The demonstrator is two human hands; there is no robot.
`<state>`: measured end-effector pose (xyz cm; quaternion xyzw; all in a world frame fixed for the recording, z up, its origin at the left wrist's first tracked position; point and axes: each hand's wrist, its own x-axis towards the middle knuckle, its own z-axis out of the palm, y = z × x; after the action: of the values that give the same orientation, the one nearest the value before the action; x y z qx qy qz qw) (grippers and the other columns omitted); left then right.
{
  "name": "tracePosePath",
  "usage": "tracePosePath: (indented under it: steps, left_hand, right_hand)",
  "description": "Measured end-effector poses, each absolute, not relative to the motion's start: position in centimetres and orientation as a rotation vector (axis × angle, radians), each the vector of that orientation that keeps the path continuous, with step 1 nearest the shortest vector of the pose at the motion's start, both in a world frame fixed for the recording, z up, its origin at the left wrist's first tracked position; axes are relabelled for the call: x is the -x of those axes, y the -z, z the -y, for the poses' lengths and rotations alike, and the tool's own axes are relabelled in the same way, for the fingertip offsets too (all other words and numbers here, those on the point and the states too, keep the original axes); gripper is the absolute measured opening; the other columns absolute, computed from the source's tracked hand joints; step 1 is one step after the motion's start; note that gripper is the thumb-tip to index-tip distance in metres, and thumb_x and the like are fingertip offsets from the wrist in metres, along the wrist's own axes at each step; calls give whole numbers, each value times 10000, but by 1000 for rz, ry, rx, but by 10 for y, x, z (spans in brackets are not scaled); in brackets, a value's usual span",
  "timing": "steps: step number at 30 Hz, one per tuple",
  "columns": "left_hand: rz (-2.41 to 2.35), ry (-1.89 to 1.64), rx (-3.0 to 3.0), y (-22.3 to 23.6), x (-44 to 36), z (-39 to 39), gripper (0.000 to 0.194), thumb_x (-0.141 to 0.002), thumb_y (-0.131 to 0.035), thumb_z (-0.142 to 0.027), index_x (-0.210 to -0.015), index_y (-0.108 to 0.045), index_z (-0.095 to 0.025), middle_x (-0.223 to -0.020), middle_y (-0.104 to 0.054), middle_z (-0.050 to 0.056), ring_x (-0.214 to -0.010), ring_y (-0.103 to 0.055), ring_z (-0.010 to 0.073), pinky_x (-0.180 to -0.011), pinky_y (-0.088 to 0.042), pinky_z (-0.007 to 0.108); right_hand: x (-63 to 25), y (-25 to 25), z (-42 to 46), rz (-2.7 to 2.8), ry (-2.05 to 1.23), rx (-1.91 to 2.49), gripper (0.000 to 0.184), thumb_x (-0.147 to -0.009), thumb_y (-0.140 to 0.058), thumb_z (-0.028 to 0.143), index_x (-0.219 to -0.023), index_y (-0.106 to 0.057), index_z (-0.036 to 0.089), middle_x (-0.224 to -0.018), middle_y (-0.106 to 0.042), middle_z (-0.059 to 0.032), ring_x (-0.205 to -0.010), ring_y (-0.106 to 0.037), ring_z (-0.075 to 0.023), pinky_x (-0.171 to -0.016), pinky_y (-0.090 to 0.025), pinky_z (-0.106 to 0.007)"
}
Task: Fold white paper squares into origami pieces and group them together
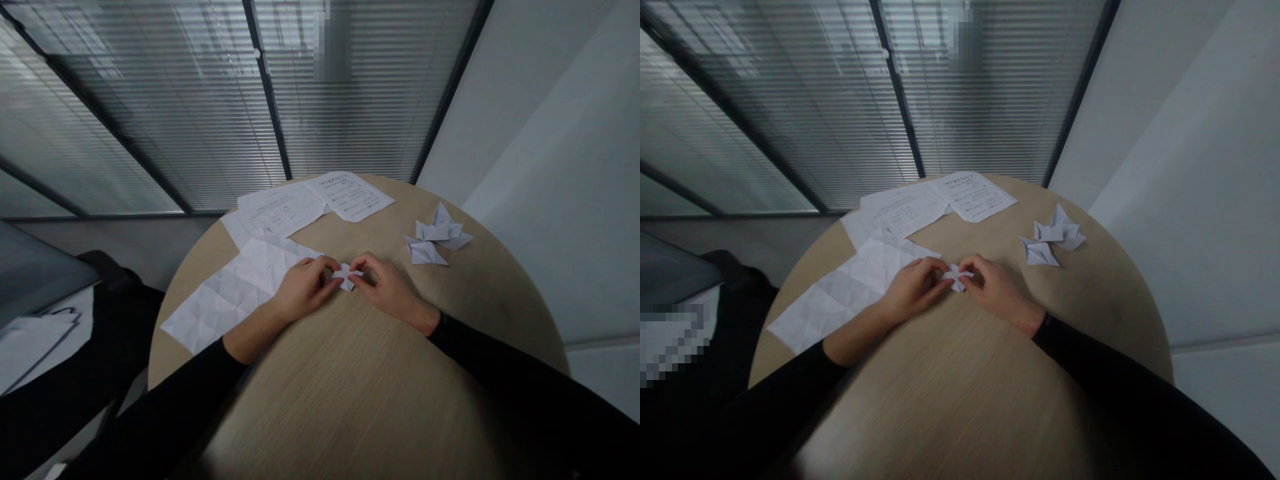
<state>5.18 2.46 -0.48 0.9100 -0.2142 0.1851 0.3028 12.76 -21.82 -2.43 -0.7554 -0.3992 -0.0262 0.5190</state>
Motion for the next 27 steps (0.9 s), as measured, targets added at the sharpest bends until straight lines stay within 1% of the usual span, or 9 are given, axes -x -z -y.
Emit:
tracePosePath:
  steps: [5, 9, 13, 16, 19, 22, 24, 27]
  left_hand:
    - [514, -416, -2363, 8, -52, -25, 295, -1091, -731, -466, -1226, -625, -226, -802, -698, -22, -684, -649, 160, -654, -478, 294]
    - [475, -423, -2319, 10, -52, -26, 351, -1070, -775, -496, -1207, -602, -222, -818, -693, -24, -681, -650, 152, -630, -466, 277]
    - [569, -450, -2400, 10, -53, -27, 334, -1125, -708, -540, -1216, -661, -223, -815, -708, -11, -707, -660, 166, -674, -490, 297]
    - [613, -463, -2453, 9, -53, -27, 344, -1161, -648, -549, -1259, -696, -223, -836, -727, 6, -724, -668, 177, -702, -507, 312]
    - [601, -471, -2464, 9, -53, -27, 364, -1162, -645, -562, -1267, -707, -220, -825, -722, 5, -716, -665, 179, -706, -512, 316]
    - [602, -450, -2481, 9, -53, -28, 360, -1166, -633, -557, -1268, -716, -222, -808, -717, 6, -724, -670, 183, -714, -520, 318]
    - [630, -438, -2493, 9, -53, -28, 340, -1189, -586, -522, -1273, -724, -223, -821, -733, 17, -754, -689, 191, -739, -533, 325]
    - [691, -439, -2502, 7, -54, -28, 329, -1225, -506, -456, -1271, -730, -221, -859, -761, 32, -797, -720, 195, -788, -555, 335]
  right_hand:
    - [-130, 28, 220, 949, 116, 1826, 81, -1100, -727, 337, -1112, -661, 290, -1006, -797, -22, -921, -792, -238, -823, -620, -362]
    - [-128, 28, 221, 960, 169, 1812, 98, -1099, -746, 354, -1092, -673, 289, -994, -795, -20, -929, -795, -237, -832, -630, -359]
    - [-127, 29, 222, 956, 129, 1812, 131, -1091, -768, 384, -1122, -682, 291, -1017, -802, -29, -945, -797, -243, -839, -641, -372]
    - [-127, 29, 220, 972, 68, 1802, 198, -1071, -785, 365, -1223, -679, 296, -1125, -816, -50, -1046, -807, -261, -905, -653, -407]
    - [-127, 28, 219, 1019, 27, 1795, 253, -1068, -774, 329, -1296, -672, 298, -1188, -821, -60, -1089, -807, -264, -921, -649, -412]
    - [-126, 25, 219, 1048, 11, 1819, 179, -1089, -726, 293, -1264, -686, 295, -1157, -828, -54, -1048, -804, -258, -906, -638, -405]
    - [-125, 23, 219, 1053, 11, 1834, 122, -1113, -687, 293, -1235, -695, 291, -1133, -831, -51, -1024, -799, -255, -894, -629, -401]
    - [-126, 22, 219, 1054, 18, 1836, 97, -1137, -663, 320, -1220, -700, 286, -1125, -833, -48, -1014, -796, -249, -896, -620, -393]
